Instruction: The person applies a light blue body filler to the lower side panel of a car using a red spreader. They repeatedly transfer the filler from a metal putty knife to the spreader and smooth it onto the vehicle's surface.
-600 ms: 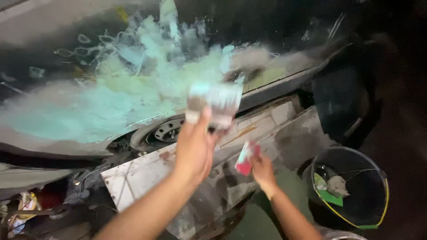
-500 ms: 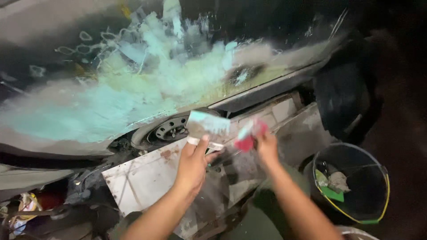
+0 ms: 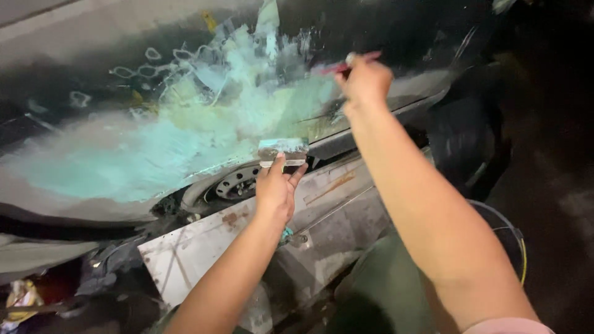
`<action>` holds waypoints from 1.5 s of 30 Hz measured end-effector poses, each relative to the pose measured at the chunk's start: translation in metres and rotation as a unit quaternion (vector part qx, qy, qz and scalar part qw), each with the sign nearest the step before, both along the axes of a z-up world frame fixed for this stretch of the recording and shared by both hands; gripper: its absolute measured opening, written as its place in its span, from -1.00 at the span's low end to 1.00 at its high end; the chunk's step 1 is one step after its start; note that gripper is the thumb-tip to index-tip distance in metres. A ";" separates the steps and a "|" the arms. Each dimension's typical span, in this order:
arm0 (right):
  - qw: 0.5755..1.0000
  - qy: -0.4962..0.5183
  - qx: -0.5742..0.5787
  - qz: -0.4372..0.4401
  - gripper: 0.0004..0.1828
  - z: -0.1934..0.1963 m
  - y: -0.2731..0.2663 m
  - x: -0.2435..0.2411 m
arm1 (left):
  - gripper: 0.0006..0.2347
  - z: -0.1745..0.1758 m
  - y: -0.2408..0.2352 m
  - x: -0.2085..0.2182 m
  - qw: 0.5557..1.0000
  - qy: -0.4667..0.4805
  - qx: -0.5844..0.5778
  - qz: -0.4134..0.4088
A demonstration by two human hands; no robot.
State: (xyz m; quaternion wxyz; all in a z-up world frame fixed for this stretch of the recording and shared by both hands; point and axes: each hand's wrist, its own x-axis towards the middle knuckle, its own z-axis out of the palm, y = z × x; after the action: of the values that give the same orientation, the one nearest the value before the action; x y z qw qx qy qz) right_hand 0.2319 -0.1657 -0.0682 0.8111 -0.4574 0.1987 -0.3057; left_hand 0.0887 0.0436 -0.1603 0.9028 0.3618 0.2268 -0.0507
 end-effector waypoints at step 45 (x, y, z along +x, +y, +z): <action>0.992 0.076 -0.010 0.096 -0.89 -0.155 -0.030 -0.181 | -0.75 0.013 -0.013 -0.012 0.871 -0.192 0.399 -0.214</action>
State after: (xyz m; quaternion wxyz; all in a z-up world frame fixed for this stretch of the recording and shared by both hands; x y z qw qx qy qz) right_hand 0.0511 -0.1959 -0.2229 0.8146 -0.5044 0.2121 -0.1923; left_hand 0.0769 0.0307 -0.1471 0.6742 0.7337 -0.0327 -0.0774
